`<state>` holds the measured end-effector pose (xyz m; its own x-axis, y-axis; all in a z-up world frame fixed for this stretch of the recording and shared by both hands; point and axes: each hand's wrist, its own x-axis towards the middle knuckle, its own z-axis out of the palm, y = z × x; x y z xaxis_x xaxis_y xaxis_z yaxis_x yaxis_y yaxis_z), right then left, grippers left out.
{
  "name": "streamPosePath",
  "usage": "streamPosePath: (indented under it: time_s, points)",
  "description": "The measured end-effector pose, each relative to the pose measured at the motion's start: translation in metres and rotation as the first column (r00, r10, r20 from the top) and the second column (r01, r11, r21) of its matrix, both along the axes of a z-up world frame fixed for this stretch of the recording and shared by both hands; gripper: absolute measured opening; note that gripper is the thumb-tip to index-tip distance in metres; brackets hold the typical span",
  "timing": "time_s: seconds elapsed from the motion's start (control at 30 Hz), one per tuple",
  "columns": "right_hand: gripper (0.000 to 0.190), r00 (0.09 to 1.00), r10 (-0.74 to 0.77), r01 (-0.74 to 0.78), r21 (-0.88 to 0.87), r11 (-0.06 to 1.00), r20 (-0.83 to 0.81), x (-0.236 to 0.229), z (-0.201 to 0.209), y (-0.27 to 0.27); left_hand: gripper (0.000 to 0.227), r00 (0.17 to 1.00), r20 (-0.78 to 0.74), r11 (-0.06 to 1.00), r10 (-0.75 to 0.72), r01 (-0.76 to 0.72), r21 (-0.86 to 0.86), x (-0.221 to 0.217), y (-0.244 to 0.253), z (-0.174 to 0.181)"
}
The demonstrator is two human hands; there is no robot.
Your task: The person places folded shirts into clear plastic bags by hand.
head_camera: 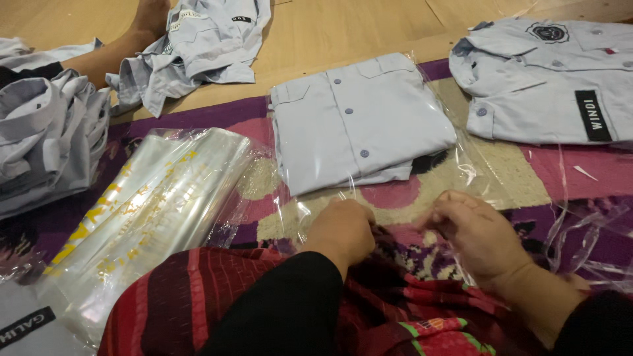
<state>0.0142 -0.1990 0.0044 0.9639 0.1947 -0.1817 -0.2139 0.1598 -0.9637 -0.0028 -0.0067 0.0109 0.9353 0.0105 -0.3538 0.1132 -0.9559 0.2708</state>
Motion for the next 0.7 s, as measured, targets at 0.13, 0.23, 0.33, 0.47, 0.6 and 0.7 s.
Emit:
streamPosePath:
  time_s: [0.13,0.23,0.33,0.47,0.6,0.7]
  points:
    - [0.023,1.0,0.005,-0.004,-0.119,0.993,0.005,0.022,-0.045,-0.035,0.027,0.999,-0.028,0.999,0.039,-0.039,-0.015,0.004,-0.003,-0.007]
    - [0.025,0.987,0.125,-0.025,-0.662,0.749,0.105,0.014,-0.025,-0.04,0.028,0.99,0.056,0.982,-0.129,0.12,0.146,0.0,-0.023,-0.004]
    - [0.024,0.969,0.245,-0.104,-0.895,0.433,0.006,0.02,-0.027,-0.038,0.03,0.916,0.322,0.969,-0.24,0.209,0.129,0.003,-0.055,-0.006]
    - [0.024,0.924,0.375,-0.025,-0.965,0.261,0.077,0.025,-0.044,-0.049,0.034,0.97,0.126,0.978,-0.208,0.206,0.028,0.011,-0.086,-0.007]
    - [0.026,0.945,0.328,-0.08,-0.967,0.241,0.003,0.018,-0.027,-0.059,0.036,0.977,0.055,0.977,-0.205,0.202,0.066,0.011,-0.094,0.005]
    - [0.035,0.963,0.266,-0.042,-0.943,0.329,0.05,0.029,-0.037,-0.069,0.041,0.977,0.038,0.975,-0.208,0.204,0.087,0.021,-0.098,-0.006]
